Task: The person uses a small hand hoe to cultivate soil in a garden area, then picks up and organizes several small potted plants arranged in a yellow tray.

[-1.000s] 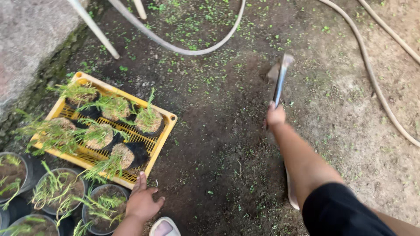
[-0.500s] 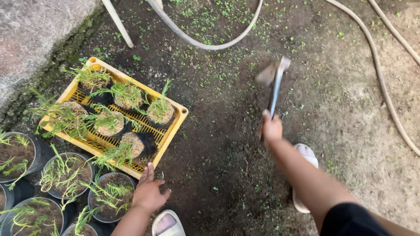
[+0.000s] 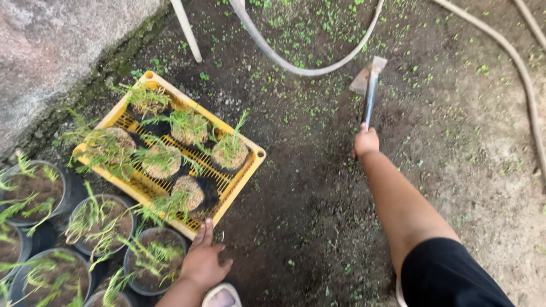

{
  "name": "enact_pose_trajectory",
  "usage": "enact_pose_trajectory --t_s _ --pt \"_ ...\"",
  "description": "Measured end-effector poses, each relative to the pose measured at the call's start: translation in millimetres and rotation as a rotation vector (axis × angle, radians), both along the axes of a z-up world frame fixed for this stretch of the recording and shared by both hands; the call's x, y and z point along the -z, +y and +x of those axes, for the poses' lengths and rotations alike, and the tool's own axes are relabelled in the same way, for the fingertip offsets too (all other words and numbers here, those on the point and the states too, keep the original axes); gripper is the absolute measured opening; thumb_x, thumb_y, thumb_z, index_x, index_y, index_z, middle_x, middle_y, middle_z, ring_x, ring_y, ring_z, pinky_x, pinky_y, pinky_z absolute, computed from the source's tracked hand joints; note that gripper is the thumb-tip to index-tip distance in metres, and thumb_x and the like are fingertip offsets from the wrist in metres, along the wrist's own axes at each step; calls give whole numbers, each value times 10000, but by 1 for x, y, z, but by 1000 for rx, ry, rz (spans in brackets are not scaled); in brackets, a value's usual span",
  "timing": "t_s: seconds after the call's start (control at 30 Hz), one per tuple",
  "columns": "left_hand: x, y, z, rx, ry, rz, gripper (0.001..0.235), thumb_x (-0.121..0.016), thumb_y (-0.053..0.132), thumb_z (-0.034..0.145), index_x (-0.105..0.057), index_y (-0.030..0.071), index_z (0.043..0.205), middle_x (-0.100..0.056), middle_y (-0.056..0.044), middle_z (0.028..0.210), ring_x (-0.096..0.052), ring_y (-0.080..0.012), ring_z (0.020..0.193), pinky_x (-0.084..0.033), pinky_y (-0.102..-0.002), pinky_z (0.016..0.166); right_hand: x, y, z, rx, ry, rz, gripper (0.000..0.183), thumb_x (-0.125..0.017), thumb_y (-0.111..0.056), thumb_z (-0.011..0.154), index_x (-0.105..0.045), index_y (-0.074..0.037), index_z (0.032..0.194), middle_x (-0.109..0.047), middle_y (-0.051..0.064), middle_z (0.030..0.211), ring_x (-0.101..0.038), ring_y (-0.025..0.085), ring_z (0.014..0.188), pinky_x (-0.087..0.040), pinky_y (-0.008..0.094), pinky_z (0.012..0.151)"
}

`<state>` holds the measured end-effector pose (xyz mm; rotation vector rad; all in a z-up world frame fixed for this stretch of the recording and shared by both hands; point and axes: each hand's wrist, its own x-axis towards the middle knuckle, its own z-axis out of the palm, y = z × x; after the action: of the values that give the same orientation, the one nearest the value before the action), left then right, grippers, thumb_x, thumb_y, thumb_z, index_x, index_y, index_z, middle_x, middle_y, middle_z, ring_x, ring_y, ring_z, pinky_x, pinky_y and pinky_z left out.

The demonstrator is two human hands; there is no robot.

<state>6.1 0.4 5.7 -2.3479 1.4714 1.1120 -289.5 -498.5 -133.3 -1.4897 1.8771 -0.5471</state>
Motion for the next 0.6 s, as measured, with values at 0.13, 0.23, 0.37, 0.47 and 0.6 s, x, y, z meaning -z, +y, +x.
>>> enact_pose_trajectory --t_s 0.13,0.23,0.37,0.47,0.6 --pt "0 3 -3 3 -15 -30 527 -734 475 821 -713 173 1252 -46 -247 1668 -128 -347 1573 -169 -354 1273 12 73 -31 -16 64 14 539 -386 -508 1079 -551 5 1074 -685 250 865 -701 420 749 -538 529 698" --pt "1 5 -2 10 -18 -37 531 -727 466 828 -708 167 1266 -40 -241 1674 -121 -351 1573 -169 -358 1270 9 132 -54 -82 155 -27 531 -374 -512 1089 -553 -12 1072 -684 258 904 -690 459 863 -523 562 790" --pt "0 7 -3 8 -18 -28 545 -718 480 840 -700 170 1288 -36 -227 1686 -132 -334 1579 -169 -346 1280 -19 226 -70 2 -48 143 504 -411 -508 1079 -539 -25 1007 -604 139 679 -619 283 541 -502 446 527" --pt "1 7 -3 1 -26 -24 550 -706 489 859 -687 169 1306 -18 -210 1698 -130 -322 1579 -173 -341 1277 -52 266 -79 30 -134 194 424 -475 -492 1039 -574 -85 976 -555 66 615 -545 192 462 -440 371 446" --pt "0 9 -2 -8 -11 -19 542 -715 482 854 -691 180 1304 -12 -192 1701 -115 -296 1588 -173 -322 1277 -82 248 -68 46 -415 280 469 -496 -501 1036 -548 -59 888 -501 49 568 -455 182 394 -380 364 376"
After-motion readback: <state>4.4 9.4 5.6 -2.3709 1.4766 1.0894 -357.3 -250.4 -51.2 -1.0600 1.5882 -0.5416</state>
